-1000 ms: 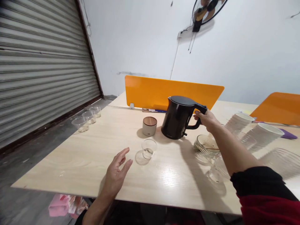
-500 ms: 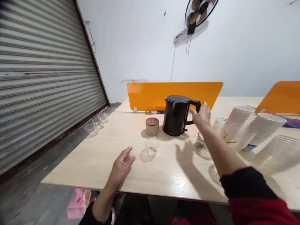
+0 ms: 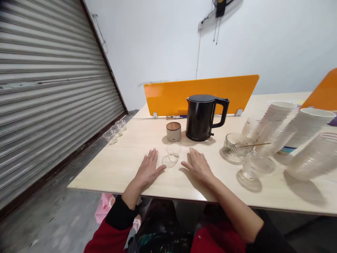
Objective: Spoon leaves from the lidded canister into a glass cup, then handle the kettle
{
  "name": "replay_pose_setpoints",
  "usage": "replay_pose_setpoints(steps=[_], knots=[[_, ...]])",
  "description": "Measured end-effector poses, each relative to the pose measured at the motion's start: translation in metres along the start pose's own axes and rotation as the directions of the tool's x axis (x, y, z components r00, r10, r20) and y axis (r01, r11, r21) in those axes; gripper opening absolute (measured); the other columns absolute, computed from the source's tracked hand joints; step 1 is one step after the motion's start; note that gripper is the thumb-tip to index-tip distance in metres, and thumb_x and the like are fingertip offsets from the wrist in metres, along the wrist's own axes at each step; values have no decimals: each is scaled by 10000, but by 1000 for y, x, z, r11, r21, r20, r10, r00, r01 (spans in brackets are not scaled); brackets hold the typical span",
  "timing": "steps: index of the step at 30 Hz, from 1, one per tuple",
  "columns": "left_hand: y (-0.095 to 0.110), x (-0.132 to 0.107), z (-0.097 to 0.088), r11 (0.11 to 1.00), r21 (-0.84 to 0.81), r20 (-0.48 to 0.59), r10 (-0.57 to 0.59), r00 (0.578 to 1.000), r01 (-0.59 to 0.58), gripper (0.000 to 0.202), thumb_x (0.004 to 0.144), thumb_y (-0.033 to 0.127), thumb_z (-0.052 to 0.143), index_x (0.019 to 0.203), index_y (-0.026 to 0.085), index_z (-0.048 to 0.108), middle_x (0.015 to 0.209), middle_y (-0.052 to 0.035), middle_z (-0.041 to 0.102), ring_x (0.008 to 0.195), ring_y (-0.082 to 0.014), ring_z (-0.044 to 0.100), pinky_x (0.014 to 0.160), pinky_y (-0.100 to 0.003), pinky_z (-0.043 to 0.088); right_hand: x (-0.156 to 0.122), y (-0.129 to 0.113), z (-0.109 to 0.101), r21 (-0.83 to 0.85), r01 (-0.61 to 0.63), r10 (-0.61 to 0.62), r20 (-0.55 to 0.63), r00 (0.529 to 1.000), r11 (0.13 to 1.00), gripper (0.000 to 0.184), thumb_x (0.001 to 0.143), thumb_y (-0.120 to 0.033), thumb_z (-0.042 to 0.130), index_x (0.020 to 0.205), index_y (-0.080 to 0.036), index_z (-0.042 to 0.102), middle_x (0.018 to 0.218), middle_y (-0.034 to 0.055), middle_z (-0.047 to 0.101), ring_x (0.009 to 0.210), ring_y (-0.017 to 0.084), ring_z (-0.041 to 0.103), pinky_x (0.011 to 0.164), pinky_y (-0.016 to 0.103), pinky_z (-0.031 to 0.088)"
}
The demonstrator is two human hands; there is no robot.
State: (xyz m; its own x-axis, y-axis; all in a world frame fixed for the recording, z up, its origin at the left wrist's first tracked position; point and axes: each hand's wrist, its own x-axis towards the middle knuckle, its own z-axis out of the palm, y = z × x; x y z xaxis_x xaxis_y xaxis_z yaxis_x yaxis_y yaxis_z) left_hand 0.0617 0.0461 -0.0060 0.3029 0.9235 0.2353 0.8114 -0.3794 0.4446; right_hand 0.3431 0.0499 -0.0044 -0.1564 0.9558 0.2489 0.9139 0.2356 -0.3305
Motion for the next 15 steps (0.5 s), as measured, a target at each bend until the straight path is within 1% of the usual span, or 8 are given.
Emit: replay_pose_setpoints(steps=[2,5,8,11,15], knots=[[5,-2,2,999,45,33,8,999,-9,889,989,698,400,1644,138,181,1730,-189,97,1609,-336,44,1291,-588,84,3,-7,0,-15,63,-62,57,996,998,813,951,-611,479,1597,-132,361,1619,227,409,1511,407,352,1227,633,242],[10,-4,-2,996,83,97,35,995,-43,897,988,705,390,1654,151,159,1735,-158,95,1612,-327,36,1293,-596,56,4,-15,1,-28,131,-128,89,988,991,809,945,-622,499,1595,-155,382,1633,205,397,1530,396,321,1234,639,210],[14,-5,-7,992,89,142,80,987,-93,874,987,700,405,1662,209,145,1739,-112,120,1614,-327,35,1284,-631,28,3,-16,2,-39,145,-141,97,985,989,803,935,-634,523,1588,-180,412,1641,188,391,1535,390,313,1236,636,202],[17,-5,-9,988,86,167,114,979,-130,833,997,680,410,1662,254,146,1735,-87,158,1614,-332,41,1269,-670,14,2,-16,0,-41,149,-144,108,984,988,797,929,-638,545,1587,-205,429,1649,170,385,1535,392,310,1236,632,201],[21,-6,-12,980,72,211,167,963,-186,765,1021,637,387,1661,300,137,1731,-48,185,1617,-312,32,1267,-670,-5,1,-17,-2,-30,133,-129,116,985,991,774,933,-629,555,1581,-221,447,1647,156,395,1534,387,312,1240,624,191]])
